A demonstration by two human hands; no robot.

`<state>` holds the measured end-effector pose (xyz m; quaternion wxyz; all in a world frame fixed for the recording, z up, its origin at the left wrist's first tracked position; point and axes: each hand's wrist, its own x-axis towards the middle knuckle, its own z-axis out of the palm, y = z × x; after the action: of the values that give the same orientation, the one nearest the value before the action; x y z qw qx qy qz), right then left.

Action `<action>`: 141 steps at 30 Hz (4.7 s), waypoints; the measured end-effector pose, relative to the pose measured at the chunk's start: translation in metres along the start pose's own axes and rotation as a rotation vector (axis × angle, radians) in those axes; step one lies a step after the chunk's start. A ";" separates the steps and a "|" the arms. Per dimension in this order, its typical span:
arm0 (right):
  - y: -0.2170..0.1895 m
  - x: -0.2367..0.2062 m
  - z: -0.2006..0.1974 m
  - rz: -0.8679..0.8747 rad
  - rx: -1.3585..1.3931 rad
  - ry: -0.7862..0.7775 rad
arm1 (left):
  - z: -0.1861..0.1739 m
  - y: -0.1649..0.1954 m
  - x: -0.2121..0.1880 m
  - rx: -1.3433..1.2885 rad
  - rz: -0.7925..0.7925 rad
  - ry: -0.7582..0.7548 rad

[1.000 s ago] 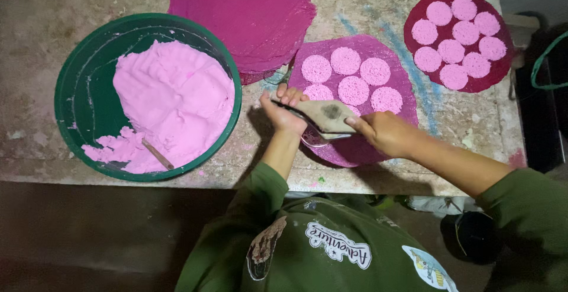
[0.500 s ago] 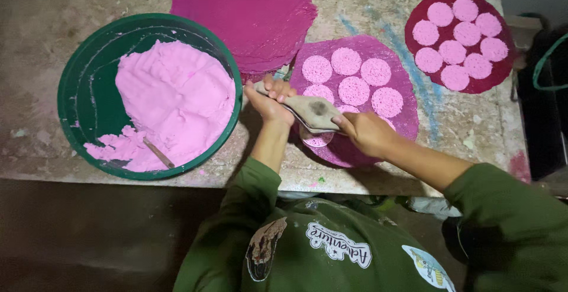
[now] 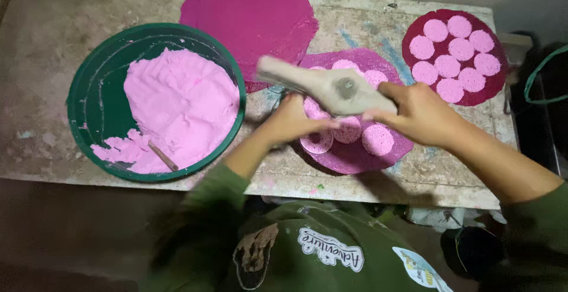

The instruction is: The person scoops pink dough from a large green basin into a wooden hand press and squeezes the press to extrude round dough discs onto a round board. They repeat the cycle, filling boards with discs and moving filled boards aside.

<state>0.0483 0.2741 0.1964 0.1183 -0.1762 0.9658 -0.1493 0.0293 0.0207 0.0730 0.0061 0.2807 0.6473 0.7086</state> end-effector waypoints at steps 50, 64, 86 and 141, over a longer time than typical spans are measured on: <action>-0.236 0.099 0.122 -0.867 0.025 0.879 | -0.253 0.056 -0.211 0.175 -0.347 0.067; -0.194 0.084 0.121 -0.512 0.274 0.753 | -0.282 -0.023 -0.224 0.436 -0.336 0.068; -0.070 0.079 0.210 0.225 0.079 0.400 | -0.290 -0.090 -0.282 0.794 -0.377 0.365; -0.050 0.032 0.249 0.069 -0.043 0.306 | -0.276 -0.077 -0.263 0.887 -0.298 0.425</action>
<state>0.1044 0.1558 -0.0231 -0.0293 -0.1206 0.9810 -0.1494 0.1115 -0.3168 -0.1019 -0.1443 0.0106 0.9055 0.3988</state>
